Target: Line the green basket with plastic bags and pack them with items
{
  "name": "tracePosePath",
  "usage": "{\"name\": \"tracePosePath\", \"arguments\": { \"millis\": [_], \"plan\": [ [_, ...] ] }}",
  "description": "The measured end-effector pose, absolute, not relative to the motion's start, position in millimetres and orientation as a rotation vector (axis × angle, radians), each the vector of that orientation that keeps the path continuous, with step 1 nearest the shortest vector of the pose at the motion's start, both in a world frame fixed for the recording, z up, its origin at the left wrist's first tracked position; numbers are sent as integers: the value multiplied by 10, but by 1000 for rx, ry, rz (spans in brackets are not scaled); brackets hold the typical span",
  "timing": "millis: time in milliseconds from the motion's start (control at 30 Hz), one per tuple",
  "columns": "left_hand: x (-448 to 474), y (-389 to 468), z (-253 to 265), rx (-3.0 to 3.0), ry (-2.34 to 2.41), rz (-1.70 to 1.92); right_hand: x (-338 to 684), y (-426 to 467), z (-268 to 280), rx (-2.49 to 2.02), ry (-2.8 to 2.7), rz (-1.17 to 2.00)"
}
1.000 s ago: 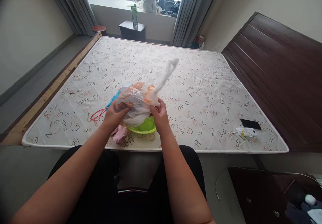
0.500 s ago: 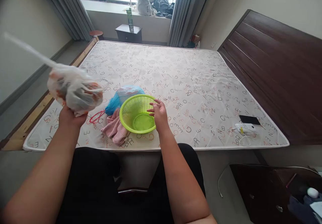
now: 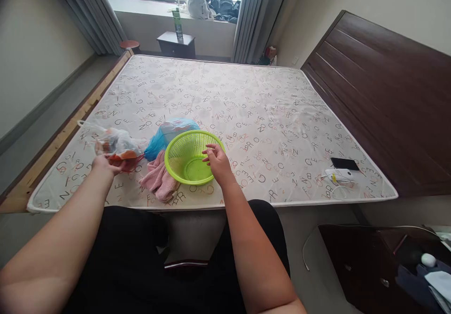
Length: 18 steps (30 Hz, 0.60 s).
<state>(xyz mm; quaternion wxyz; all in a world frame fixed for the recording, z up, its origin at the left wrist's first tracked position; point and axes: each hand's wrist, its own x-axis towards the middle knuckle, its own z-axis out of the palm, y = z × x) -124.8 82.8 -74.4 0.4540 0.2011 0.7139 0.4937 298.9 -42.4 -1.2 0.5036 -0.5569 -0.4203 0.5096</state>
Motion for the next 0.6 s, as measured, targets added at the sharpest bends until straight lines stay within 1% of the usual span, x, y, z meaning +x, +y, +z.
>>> {"name": "tracePosePath", "arguments": {
  "millis": [100, 200, 267, 333, 433, 500, 600],
  "plan": [
    [-1139, 819, -862, 431, 1864, 1070, 2979, -421, -41, -1364, -1061, 1224],
    [-949, 806, -948, 526, 1871, 964, 2960, -406, -64, -1374, -1113, 1215],
    [-822, 790, -1002, 743, 1804, 817, 2944, -392, -83, -1375, -1147, 1205],
    [-725, 780, -1062, 1044, 1746, 577, 2927, -378, -107, -1375, -1173, 1195],
    [-652, 793, -1166, 1445, 1802, 309, 2905, -360, -146, -1374, -1211, 1189],
    [-634, 813, -1243, 1612, 1836, 208, 2896, -356, -169, -1376, -1233, 1189],
    [-599, 817, -1363, 1672, 1707, -13, 2886, -357, -199, -1388, -1254, 1187]
  ]
}}
